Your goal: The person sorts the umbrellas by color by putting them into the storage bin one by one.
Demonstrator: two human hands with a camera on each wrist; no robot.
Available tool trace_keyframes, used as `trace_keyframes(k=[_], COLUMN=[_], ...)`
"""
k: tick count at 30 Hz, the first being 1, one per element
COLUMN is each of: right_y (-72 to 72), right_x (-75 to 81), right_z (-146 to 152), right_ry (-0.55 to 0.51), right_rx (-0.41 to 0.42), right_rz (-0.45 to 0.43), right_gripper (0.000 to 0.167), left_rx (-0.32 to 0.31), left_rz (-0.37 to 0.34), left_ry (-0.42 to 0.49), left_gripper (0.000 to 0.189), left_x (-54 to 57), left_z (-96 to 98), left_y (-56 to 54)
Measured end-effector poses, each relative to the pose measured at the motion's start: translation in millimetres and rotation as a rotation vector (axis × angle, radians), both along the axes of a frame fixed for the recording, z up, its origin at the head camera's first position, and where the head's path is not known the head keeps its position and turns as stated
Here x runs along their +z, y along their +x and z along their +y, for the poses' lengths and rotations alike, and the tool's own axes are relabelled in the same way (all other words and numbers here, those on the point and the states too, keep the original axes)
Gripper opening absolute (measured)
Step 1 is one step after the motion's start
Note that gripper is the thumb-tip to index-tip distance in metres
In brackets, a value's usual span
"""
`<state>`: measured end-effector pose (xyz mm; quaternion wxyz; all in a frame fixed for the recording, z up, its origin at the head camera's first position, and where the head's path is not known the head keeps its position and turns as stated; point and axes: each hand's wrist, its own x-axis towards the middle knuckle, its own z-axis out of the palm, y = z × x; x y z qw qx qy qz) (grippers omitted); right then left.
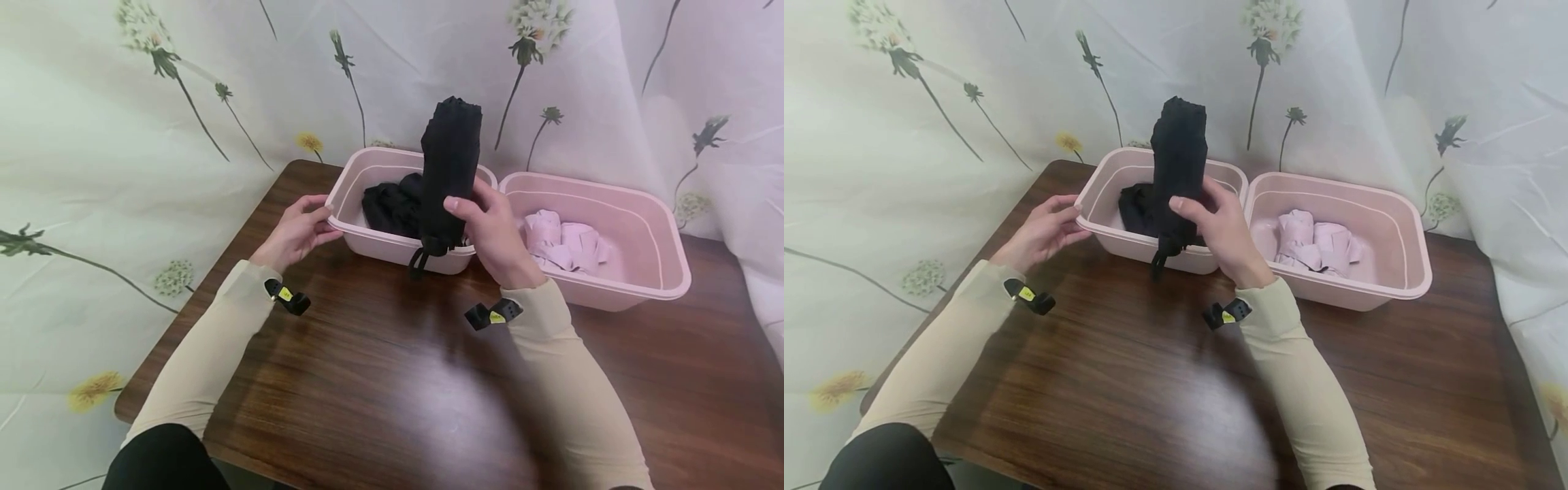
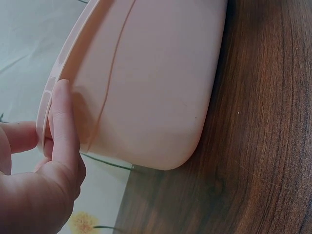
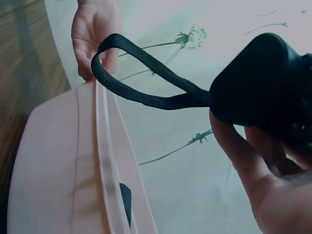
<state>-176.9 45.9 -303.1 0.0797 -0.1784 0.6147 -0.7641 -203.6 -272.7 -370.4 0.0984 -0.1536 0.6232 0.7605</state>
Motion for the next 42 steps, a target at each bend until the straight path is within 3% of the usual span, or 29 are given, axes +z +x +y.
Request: trace_keyframes(k=[8, 17, 22, 26, 33, 37, 42], right_y=[-12.8, -22.5, -27.8, -31.4, -36.2, -38.1, -39.8], right_x=[-3.1, -6.5, -10.7, -14.7, -18.0, -20.5, -23.9], right_z=[-11.3, -18.6, -21.8, -26.1, -34.7, -38.1, -40.3], right_ry=[-0.026, -0.016, -0.004, 0.036, 0.223, 0.313, 0.406], right_rx=[0.012, 0.055, 0.059, 0.029, -0.104, -0.172, -0.226], right_rz=[-0.147, -0.224, -0.187, -0.147, -0.099, -0.065, 0.038], right_gripper=[0.027, 0.03, 0.024, 0.03, 0.054, 0.056, 0.057], left_rx=[-0.003, 0.008, 0.002, 0.004, 0.011, 0.015, 0.021], left_rz=[0.008, 0.012, 0.012, 0.016, 0.008, 0.009, 0.017], left_ry=[-0.005, 0.003, 0.005, 0.002, -0.004, 0.009, 0.015], left_gripper=[0.044, 0.043, 0.044, 0.044, 0.044, 0.043, 0.038], left_x=[0.3, -1.9, -2.2, -2.0, -1.1, -0.9, -2.1], left_z=[-0.2, 0.2, -0.2, -0.3, 0.3, 0.7, 0.1], left_y=[1.4, 0.4, 0.3, 0.4, 1.2, 1.3, 1.1])
